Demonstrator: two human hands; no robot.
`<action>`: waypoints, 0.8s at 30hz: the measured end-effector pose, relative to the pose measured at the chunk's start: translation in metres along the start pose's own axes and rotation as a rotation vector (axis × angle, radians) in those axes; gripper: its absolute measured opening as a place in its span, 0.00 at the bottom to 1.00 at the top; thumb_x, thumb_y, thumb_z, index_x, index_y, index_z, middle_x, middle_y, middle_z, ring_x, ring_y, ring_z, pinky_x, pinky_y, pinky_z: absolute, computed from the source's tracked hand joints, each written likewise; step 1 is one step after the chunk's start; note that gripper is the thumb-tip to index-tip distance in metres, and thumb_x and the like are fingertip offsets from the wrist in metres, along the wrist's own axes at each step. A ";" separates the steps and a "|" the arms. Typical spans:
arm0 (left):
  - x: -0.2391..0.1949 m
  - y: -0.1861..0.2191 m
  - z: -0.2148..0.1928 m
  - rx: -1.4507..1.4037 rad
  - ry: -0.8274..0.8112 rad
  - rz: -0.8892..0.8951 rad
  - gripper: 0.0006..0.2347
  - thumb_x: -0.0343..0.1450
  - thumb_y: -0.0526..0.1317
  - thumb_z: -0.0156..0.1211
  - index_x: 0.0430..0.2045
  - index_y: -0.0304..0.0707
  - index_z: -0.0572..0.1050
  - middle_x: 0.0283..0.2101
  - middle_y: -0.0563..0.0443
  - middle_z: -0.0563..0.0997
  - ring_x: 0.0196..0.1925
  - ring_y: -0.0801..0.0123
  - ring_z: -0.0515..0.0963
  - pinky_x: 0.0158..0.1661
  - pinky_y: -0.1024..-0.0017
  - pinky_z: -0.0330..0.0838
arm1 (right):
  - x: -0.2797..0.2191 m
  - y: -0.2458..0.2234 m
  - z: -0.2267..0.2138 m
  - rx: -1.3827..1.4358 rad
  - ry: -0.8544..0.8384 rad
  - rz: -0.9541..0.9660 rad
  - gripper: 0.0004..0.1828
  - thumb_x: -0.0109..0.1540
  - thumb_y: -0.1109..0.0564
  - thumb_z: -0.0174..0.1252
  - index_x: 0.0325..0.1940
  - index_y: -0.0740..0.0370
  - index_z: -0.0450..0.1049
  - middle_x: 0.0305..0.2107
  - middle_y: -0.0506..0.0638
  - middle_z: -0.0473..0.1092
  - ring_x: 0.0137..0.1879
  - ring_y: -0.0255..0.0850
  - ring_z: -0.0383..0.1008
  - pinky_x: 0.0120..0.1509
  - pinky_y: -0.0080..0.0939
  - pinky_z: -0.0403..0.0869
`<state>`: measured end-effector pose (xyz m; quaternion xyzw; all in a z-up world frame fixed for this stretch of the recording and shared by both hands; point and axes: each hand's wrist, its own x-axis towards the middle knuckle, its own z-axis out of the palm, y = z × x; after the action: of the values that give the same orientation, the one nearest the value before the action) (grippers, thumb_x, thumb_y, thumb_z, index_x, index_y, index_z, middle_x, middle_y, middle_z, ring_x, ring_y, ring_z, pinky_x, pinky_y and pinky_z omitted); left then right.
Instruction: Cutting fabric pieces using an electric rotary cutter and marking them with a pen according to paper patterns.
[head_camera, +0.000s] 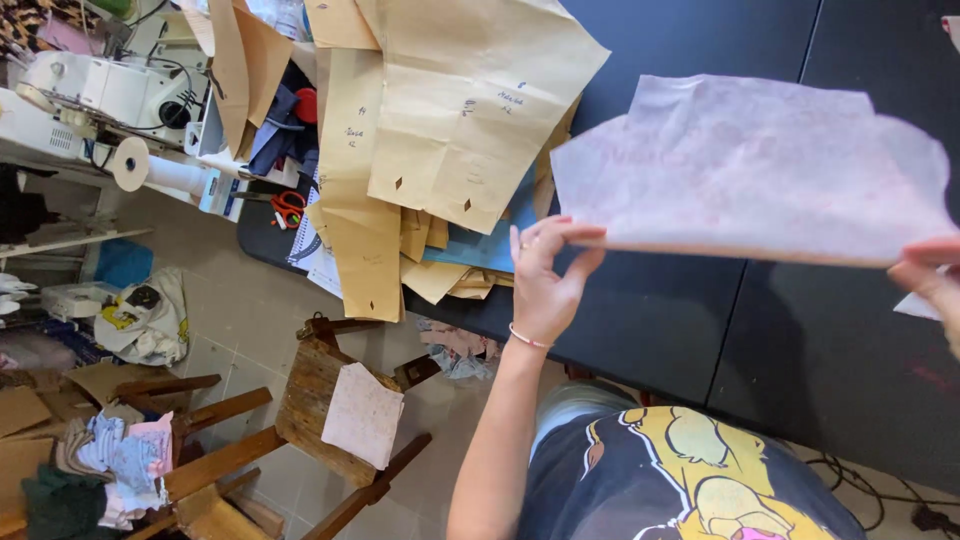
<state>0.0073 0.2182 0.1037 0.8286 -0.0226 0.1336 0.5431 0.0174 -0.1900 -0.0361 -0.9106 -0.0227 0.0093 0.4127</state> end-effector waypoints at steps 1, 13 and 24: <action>-0.012 -0.010 0.003 0.130 -0.042 -0.008 0.08 0.60 0.37 0.59 0.28 0.55 0.72 0.33 0.65 0.74 0.48 0.69 0.70 0.58 0.45 0.37 | -0.019 -0.069 0.003 0.063 0.053 0.111 0.09 0.63 0.62 0.54 0.46 0.65 0.66 0.30 0.51 0.56 0.37 0.40 0.54 0.45 0.35 0.54; -0.071 -0.036 -0.006 0.452 -0.337 -0.073 0.04 0.53 0.45 0.65 0.15 0.57 0.75 0.25 0.63 0.70 0.42 0.66 0.69 0.51 0.36 0.36 | -0.096 -0.083 0.011 -0.091 -0.168 0.168 0.15 0.48 0.59 0.59 0.39 0.61 0.73 0.36 0.48 0.65 0.40 0.34 0.65 0.48 0.29 0.61; -0.026 -0.060 0.038 0.769 -0.259 -0.342 0.24 0.50 0.46 0.67 0.38 0.46 0.67 0.39 0.46 0.69 0.39 0.54 0.70 0.40 0.62 0.63 | -0.023 -0.136 0.025 -0.291 0.115 -0.028 0.21 0.55 0.59 0.59 0.52 0.67 0.70 0.41 0.57 0.65 0.43 0.44 0.64 0.43 0.40 0.64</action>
<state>0.0007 0.2053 0.0298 0.9722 0.0983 -0.0646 0.2022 -0.0113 -0.0822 0.0495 -0.9594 -0.0128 -0.0518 0.2771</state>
